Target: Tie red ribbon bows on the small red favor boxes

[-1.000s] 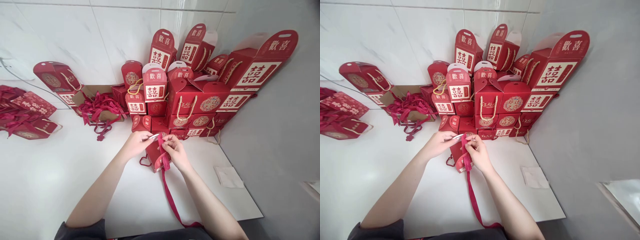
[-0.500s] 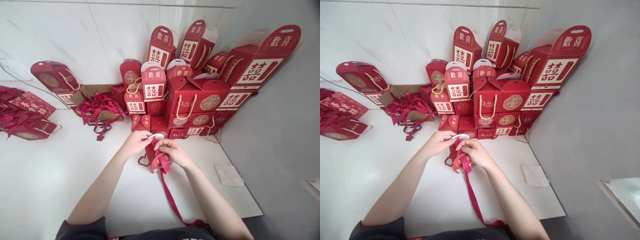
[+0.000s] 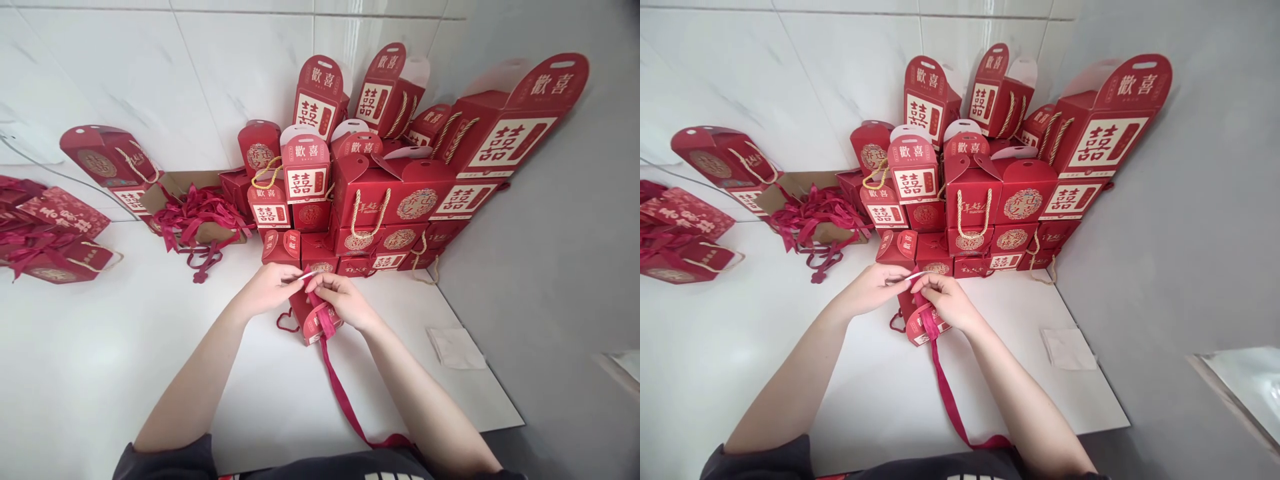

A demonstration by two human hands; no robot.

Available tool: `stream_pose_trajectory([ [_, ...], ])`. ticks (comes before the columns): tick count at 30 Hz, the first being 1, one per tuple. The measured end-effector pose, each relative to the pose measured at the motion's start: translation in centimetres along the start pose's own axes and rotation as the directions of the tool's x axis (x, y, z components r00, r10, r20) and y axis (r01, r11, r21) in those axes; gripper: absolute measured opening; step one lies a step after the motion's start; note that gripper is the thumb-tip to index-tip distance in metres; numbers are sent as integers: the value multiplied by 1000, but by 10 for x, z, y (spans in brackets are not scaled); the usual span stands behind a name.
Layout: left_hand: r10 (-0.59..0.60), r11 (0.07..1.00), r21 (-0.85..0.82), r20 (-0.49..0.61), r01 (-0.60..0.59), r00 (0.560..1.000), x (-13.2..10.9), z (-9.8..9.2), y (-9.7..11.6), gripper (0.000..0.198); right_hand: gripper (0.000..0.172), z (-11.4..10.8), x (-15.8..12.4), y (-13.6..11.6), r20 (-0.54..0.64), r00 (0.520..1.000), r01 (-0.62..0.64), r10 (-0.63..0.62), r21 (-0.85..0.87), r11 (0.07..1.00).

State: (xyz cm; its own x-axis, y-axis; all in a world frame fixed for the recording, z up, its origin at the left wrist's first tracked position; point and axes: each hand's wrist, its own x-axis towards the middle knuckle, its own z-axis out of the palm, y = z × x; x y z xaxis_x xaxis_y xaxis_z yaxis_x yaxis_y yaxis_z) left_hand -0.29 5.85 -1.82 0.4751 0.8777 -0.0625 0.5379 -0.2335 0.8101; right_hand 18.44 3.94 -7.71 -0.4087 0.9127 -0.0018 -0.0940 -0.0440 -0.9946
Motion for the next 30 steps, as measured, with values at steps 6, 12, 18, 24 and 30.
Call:
stream_pose_trajectory([
  [6, -2, 997, -79, -87, -5, 996, 2, 7, 0, 31, 16, 3, 3, 2, -21, 996, 87, -90, -88, 992],
  [12, -177, 945, -321, -327, 67, 928, 6, 1, -7, 32, 18, -1, -20, -8, -312, 899, 220, -307, -284, 933],
  [18, -252, 885, -465, -539, -35, 804, -2, -36, -10, 29, 34, -28, -76, 13, -337, 938, 15, -86, -208, 978],
  [24, -233, 876, -468, -620, -115, 750, -7, -50, -10, 24, 34, -19, -106, 38, -144, 981, -133, 129, -15, 991],
  [30, -233, 858, -488, -650, -163, 723, -11, -59, -12, 20, 28, -16, -104, 47, -156, 958, -181, 239, 314, 932],
])
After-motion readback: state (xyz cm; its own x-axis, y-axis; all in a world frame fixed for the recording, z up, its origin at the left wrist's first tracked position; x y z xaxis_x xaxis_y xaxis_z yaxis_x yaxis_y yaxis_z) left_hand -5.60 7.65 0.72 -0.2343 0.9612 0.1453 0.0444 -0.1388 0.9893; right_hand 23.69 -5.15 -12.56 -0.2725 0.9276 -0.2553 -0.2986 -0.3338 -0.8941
